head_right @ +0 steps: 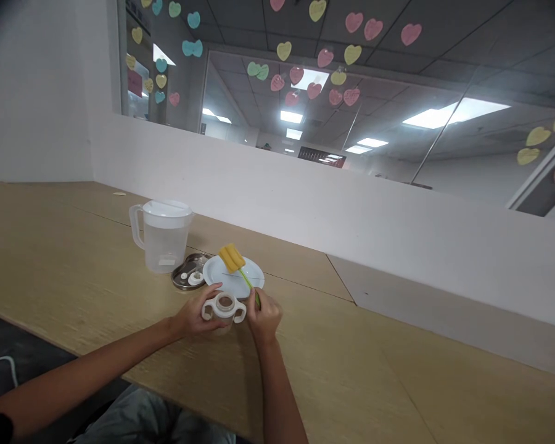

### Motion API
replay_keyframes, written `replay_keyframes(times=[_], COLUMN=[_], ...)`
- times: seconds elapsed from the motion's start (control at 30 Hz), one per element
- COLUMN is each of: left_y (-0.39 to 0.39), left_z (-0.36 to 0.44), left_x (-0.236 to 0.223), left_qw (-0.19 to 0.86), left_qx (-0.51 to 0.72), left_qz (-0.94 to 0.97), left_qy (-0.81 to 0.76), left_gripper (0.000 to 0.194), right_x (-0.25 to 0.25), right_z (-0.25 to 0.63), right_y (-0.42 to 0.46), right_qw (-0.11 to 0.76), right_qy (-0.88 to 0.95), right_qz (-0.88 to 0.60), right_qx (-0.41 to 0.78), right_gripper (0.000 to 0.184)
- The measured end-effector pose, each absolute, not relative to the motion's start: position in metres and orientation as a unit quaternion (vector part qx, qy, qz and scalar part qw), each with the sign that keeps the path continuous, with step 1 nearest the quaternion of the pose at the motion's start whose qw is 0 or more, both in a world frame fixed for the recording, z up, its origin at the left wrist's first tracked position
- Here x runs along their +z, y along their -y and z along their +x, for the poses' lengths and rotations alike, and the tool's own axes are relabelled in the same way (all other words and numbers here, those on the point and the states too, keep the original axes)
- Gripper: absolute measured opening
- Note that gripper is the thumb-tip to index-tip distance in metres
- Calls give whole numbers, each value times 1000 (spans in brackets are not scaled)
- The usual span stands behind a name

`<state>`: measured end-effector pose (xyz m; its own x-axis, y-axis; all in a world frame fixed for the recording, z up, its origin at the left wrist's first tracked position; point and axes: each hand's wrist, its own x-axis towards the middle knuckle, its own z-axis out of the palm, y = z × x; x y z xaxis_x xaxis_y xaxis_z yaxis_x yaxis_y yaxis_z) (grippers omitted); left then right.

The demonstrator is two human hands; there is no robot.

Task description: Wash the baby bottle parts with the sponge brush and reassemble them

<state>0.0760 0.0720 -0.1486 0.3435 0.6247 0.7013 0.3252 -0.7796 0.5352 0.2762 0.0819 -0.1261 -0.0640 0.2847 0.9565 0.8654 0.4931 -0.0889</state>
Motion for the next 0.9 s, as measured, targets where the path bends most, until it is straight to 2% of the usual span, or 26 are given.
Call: replay_keyframes(times=[0.13,0.27,0.4,0.53,0.77,0.9], left_y=[-84,-96,-103,-105,-110,-108], left_z=[67,49,38,32,20,21], left_x=[-149,-137,-130,-130,-126,-122], left_qw=[0,-120,-155,-162,-288,-311], left_qx=[621,664,651,627,557,553], left_qz=[724,649,636,649,703,699], left_qy=[-299,-352,-384,-398,-335,-330], left_gripper=[79,65,55,50,53,52], right_x=[-126,-123,-118,-117,-118,-117], right_z=[277,274,270,267,265,263], right_y=[-76,-72,-71,-73,-73,-70], right_qw=[570,564,528,505,466,474], right_qy=[671,684,714,728,755,752], right_qz=[-382,-343,-308,-292,-265,-260], right_qx=[-281,-311,-342,-360,-378,-378], right_gripper=[21,20,25,20,26,26])
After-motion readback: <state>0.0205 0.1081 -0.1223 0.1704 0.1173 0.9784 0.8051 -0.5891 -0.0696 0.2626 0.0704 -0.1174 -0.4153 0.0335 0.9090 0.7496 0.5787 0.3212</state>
